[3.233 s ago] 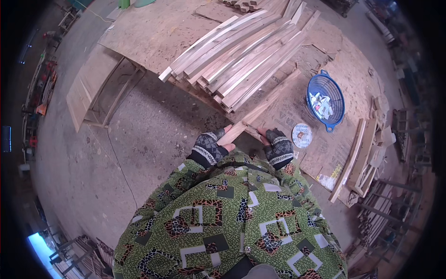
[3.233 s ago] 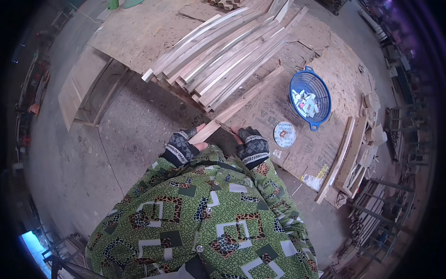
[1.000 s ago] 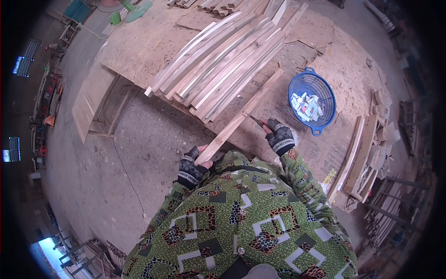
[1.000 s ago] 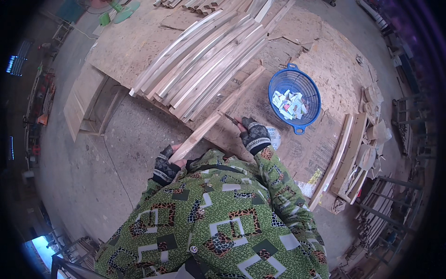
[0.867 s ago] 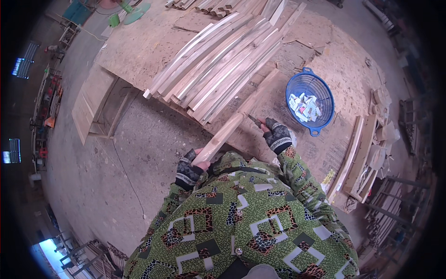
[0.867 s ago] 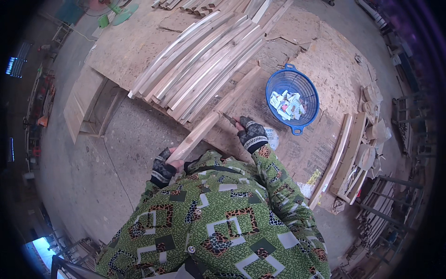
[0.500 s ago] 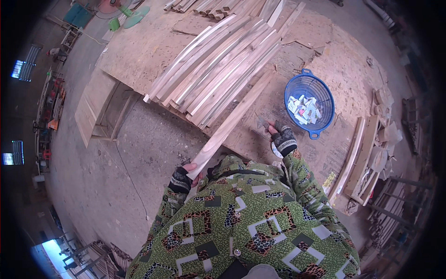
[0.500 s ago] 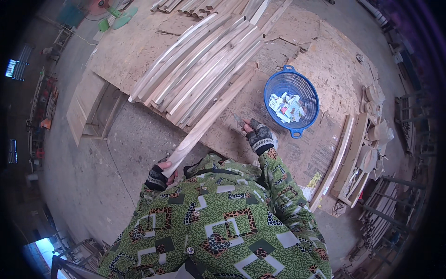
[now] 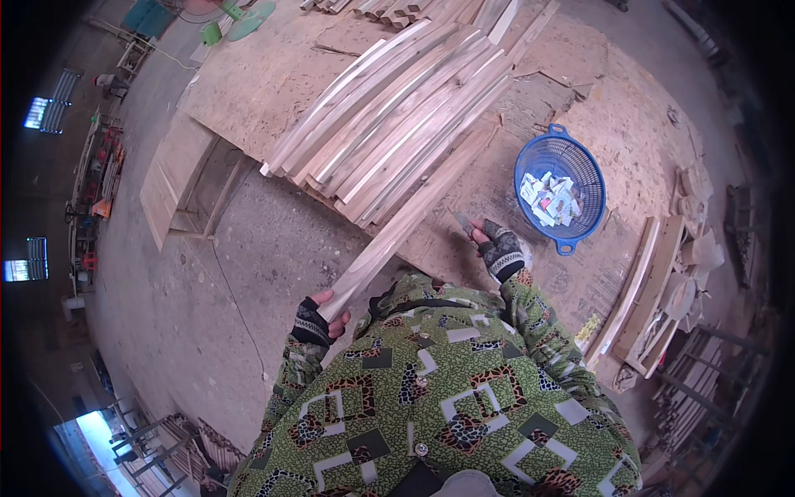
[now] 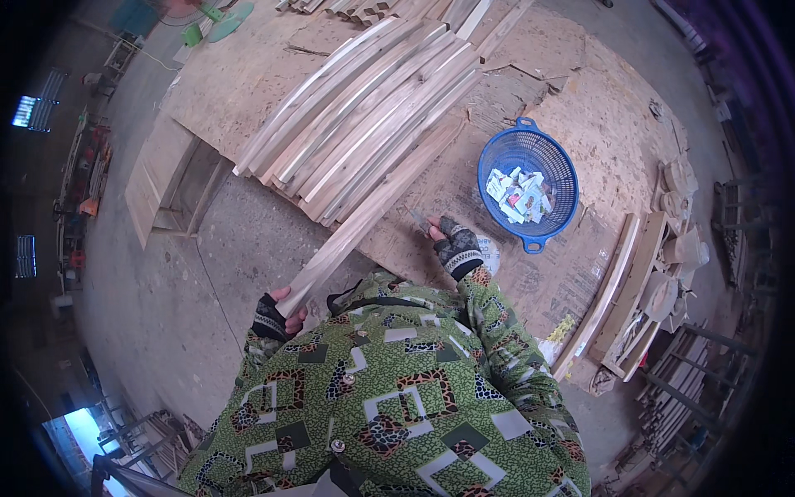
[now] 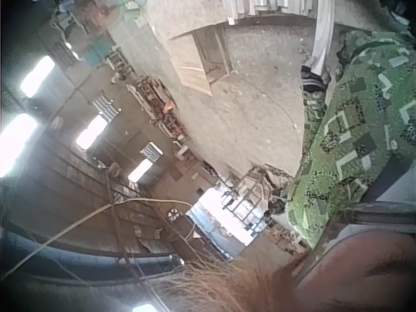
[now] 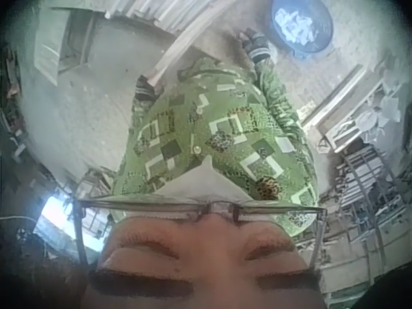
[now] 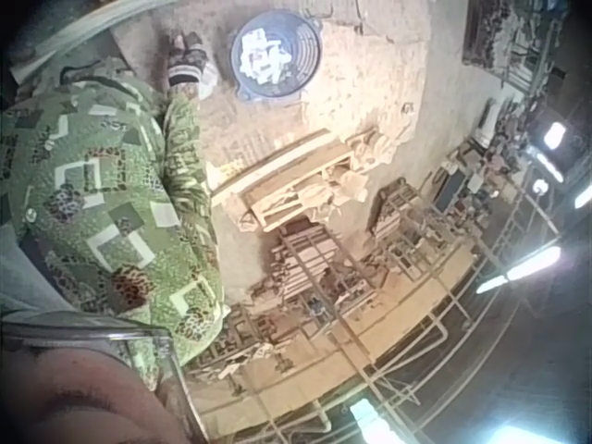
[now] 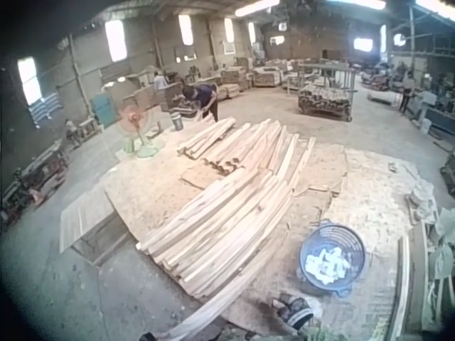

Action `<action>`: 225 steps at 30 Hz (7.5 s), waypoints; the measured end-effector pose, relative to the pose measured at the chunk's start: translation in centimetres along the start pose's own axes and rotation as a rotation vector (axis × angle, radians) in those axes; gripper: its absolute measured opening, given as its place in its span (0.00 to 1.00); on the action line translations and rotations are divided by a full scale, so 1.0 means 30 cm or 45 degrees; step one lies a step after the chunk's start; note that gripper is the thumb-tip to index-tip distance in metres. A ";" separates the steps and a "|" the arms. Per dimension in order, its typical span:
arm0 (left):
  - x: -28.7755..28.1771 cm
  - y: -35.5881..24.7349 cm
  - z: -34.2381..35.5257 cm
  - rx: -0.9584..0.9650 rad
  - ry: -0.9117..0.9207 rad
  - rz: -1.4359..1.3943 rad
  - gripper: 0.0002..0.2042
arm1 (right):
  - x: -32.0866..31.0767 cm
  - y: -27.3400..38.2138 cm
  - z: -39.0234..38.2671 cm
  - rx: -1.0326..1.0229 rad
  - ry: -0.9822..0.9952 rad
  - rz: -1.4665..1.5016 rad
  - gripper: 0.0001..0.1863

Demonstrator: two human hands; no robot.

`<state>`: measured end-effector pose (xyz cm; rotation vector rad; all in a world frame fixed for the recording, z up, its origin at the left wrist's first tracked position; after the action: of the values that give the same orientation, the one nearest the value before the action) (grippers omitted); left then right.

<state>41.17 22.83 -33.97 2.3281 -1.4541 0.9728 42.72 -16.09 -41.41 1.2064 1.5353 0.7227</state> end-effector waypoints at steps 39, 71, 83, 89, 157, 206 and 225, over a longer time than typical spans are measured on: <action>0.072 0.037 -0.025 0.130 -0.043 0.281 0.23 | -0.076 0.194 0.021 -0.487 -0.165 -1.059 0.22; 0.076 0.060 -0.021 0.138 -0.032 0.243 0.23 | -0.050 0.207 0.042 -0.276 0.087 -1.111 0.27; 0.103 0.088 -0.023 0.013 0.064 -0.013 0.25 | 0.012 0.153 0.020 -0.469 -0.080 -0.580 0.21; 0.103 0.097 -0.015 -0.029 0.144 -0.076 0.25 | 0.113 0.066 0.051 -0.724 -0.347 -0.613 0.25; 0.109 -0.031 -0.019 0.171 -0.204 0.433 0.24 | -0.017 -0.407 -0.392 0.158 -0.540 -0.669 0.14; 0.052 0.094 0.021 -0.244 0.415 -0.265 0.27 | 0.062 0.044 -0.034 -0.558 -0.411 -0.510 0.19; 0.006 0.101 0.046 -0.252 0.522 -0.182 0.28 | 0.088 0.091 -0.034 -0.580 -0.403 -0.476 0.20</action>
<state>39.18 20.54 -35.33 1.9200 -1.1470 1.1258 42.70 -12.61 -39.57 0.6334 1.1991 0.5585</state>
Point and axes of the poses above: each hand's wrist, its own z-axis towards the middle knuckle, its own x-axis out of the palm, y = z × x, the point moved 1 cm from there along z, towards the middle knuckle, and after that the axes turned 11 degrees about -z, right-handed, at the moved point
